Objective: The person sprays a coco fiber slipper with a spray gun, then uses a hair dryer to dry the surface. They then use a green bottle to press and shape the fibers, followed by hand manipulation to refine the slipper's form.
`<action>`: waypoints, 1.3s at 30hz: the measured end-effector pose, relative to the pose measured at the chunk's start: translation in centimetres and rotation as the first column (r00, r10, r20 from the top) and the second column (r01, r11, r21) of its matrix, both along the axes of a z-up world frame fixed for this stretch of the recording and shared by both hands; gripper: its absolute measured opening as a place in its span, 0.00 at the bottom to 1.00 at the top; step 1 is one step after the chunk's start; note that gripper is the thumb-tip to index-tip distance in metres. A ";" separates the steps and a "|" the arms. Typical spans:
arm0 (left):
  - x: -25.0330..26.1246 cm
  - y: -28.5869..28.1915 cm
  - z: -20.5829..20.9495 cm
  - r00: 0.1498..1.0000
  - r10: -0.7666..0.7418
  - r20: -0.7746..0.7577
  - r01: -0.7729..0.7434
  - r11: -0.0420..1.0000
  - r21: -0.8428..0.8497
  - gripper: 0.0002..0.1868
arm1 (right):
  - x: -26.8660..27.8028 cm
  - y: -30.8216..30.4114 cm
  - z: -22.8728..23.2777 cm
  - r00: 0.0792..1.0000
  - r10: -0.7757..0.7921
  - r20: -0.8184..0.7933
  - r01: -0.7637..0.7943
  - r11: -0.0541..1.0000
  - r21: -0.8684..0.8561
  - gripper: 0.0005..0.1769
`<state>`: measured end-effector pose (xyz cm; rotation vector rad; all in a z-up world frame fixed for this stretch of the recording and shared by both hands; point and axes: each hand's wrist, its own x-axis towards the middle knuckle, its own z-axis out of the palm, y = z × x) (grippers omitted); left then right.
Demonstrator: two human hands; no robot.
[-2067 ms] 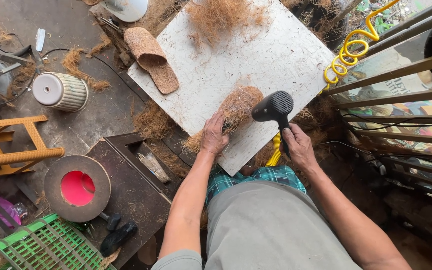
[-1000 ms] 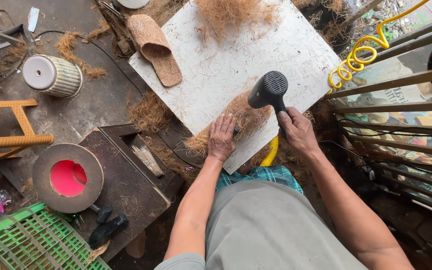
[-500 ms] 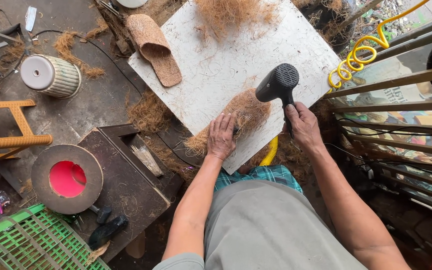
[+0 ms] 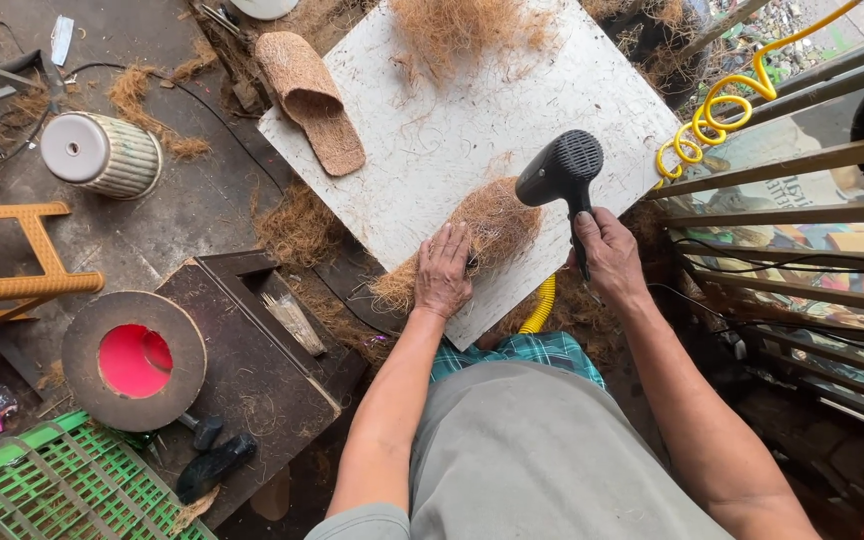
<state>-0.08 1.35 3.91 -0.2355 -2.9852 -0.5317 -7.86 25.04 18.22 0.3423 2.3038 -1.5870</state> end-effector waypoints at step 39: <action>-1.8 -1.9 2.0 0.982 0.016 0.189 -0.054 0.979 0.198 0.31 | 5.2 1.4 0.3 1.000 0.010 0.027 -0.009 0.999 -0.034 0.16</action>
